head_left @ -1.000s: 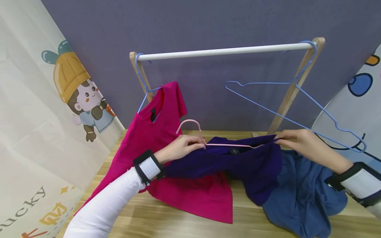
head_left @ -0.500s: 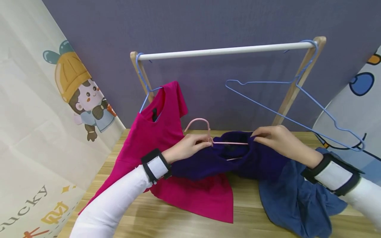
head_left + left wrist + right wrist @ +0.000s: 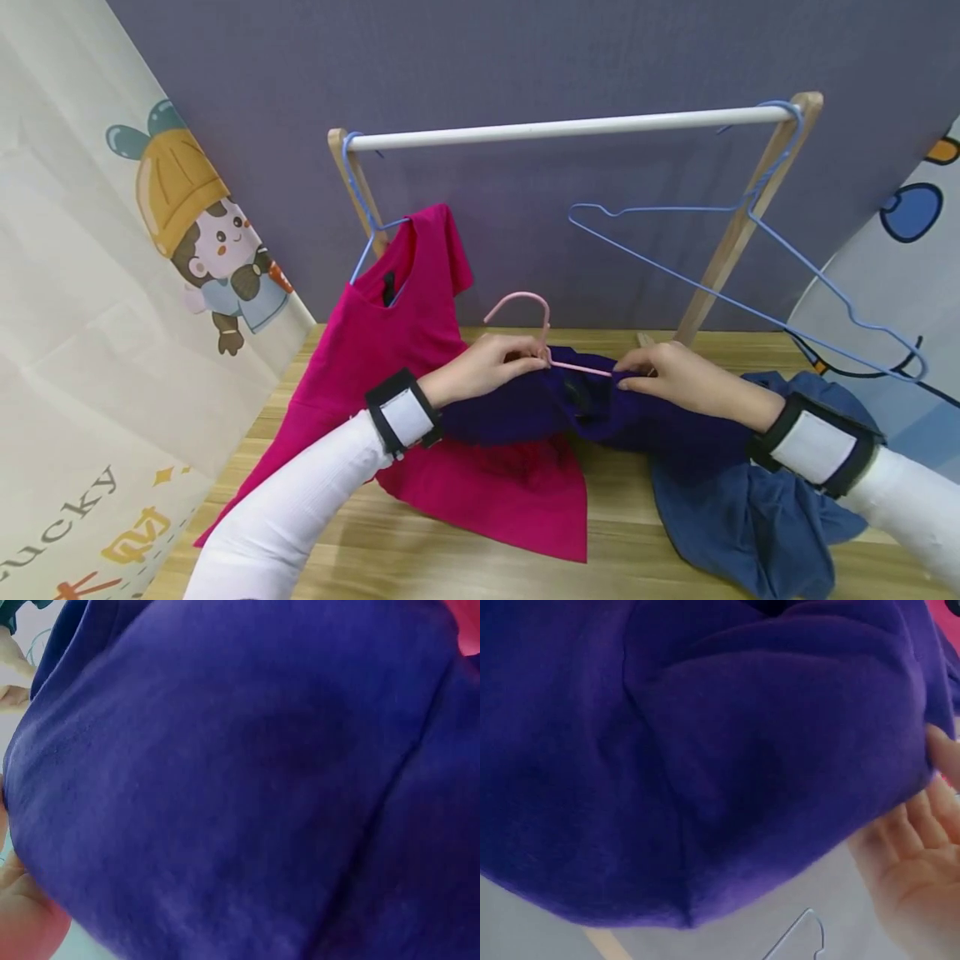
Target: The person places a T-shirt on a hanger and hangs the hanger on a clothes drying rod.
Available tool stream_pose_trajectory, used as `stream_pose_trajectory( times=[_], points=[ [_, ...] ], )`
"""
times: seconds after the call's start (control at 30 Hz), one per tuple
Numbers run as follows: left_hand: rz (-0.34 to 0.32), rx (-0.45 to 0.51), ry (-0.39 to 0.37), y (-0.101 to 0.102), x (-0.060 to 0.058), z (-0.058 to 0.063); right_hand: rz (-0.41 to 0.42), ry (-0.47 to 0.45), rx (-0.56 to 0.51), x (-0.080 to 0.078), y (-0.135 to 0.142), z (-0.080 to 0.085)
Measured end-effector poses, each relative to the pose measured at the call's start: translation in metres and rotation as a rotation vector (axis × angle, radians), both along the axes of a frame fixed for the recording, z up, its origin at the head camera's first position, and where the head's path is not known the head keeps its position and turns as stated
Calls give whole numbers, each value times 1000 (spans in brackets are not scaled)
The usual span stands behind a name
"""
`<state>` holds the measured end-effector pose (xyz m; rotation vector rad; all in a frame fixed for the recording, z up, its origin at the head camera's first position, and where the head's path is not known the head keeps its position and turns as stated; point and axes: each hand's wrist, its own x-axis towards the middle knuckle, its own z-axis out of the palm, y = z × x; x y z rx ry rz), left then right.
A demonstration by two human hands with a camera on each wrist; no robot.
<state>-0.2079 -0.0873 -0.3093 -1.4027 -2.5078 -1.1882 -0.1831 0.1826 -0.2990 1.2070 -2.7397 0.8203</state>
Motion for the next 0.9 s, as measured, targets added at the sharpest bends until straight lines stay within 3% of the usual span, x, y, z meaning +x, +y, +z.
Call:
stream_pose_trajectory(
  times=[0.17, 0.43, 0.63, 0.9],
  points=[
    [-4, -63, -22, -4, 0, -2, 51, -29, 67, 5, 4, 0],
    [3, -136, -41, -13, -2, -5, 50, -124, 104, 12, 15, 3],
    [106, -146, -12, -18, -3, -7, 84, -195, 106, 24, 24, 9],
    [226, -90, 28, -19, -6, -4, 177, -438, 95, 42, 19, 15]
  ],
)
